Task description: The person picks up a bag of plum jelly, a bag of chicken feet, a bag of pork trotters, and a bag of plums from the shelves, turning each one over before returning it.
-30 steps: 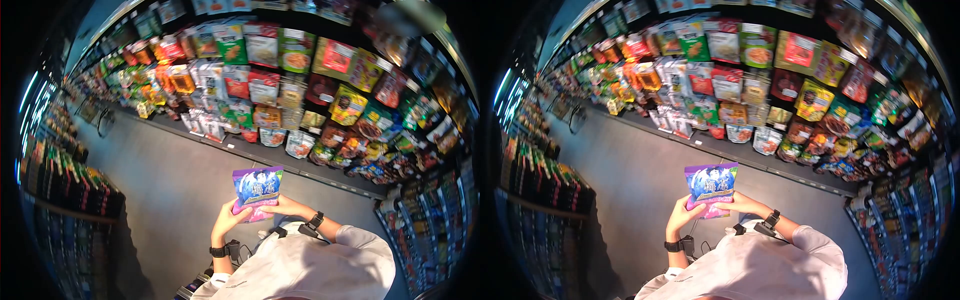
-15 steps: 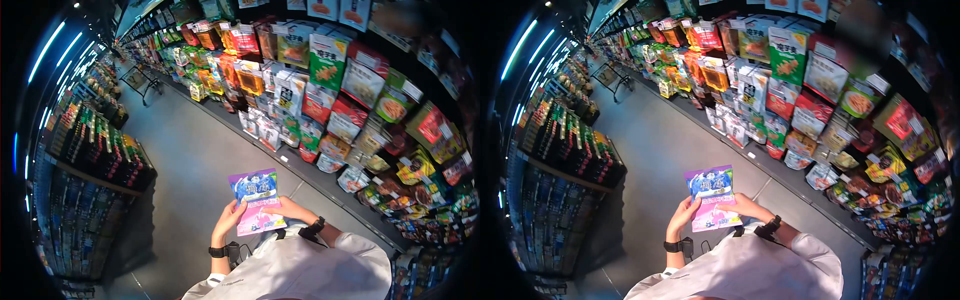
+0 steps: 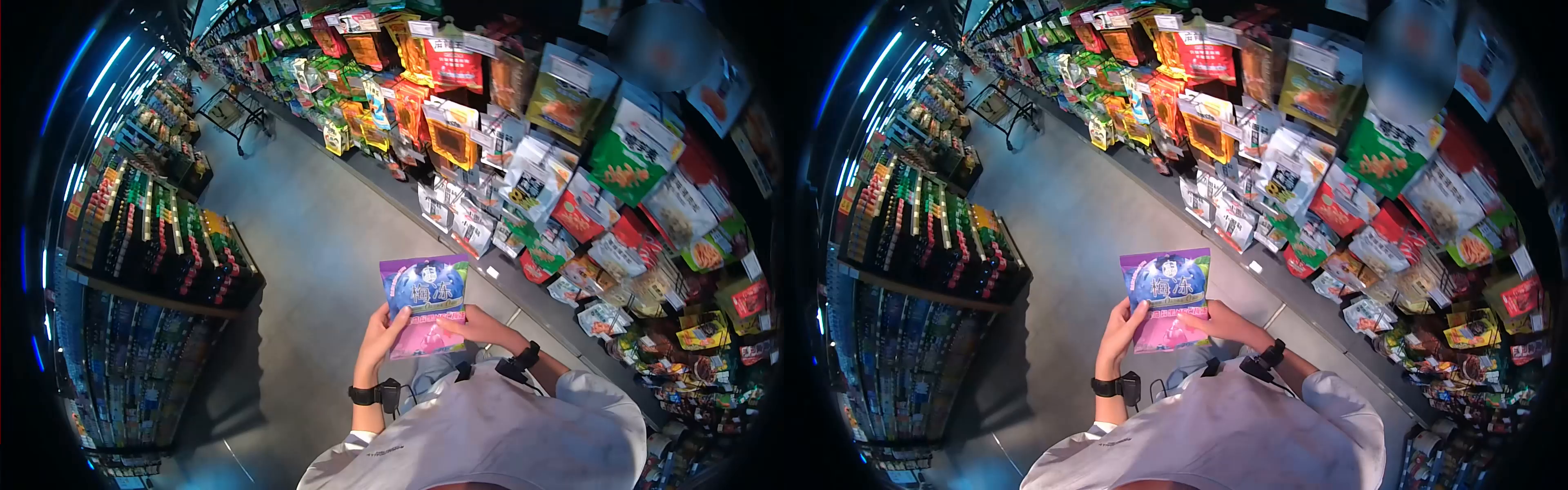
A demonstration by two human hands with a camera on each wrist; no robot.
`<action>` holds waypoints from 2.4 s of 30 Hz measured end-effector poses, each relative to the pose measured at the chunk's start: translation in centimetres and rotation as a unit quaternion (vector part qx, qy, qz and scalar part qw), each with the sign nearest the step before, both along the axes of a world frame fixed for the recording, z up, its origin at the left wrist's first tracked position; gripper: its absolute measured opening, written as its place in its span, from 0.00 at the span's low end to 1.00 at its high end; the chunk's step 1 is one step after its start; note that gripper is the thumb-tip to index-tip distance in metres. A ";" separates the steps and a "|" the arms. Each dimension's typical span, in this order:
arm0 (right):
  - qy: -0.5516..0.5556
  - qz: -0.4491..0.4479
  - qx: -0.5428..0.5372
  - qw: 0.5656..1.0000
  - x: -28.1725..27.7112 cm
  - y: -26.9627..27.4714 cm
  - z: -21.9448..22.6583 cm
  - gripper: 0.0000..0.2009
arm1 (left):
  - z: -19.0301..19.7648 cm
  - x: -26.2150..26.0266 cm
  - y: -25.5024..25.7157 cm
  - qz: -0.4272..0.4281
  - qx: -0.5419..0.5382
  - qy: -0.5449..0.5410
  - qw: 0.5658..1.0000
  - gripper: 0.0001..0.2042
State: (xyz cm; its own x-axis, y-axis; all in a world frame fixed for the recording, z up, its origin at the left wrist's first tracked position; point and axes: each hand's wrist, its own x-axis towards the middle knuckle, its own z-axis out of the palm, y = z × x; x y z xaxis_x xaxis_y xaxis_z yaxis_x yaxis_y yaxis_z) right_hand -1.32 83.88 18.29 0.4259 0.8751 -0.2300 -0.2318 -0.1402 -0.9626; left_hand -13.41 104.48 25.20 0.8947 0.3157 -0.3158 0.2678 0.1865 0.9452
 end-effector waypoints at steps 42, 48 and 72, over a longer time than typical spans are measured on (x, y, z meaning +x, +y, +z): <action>0.024 0.069 0.122 0.990 49.0 79.3 3.0 0.26 | 2.2 47.1 75.4 0.249 -0.034 -0.058 0.966 0.17; -0.018 0.058 0.078 0.995 53.4 92.3 3.5 0.26 | 1.6 51.8 88.2 0.260 -0.102 -0.110 0.954 0.16; -0.107 -0.089 0.070 0.988 75.1 127.9 7.7 0.30 | 2.0 78.9 128.1 0.105 -0.095 -0.149 0.979 0.25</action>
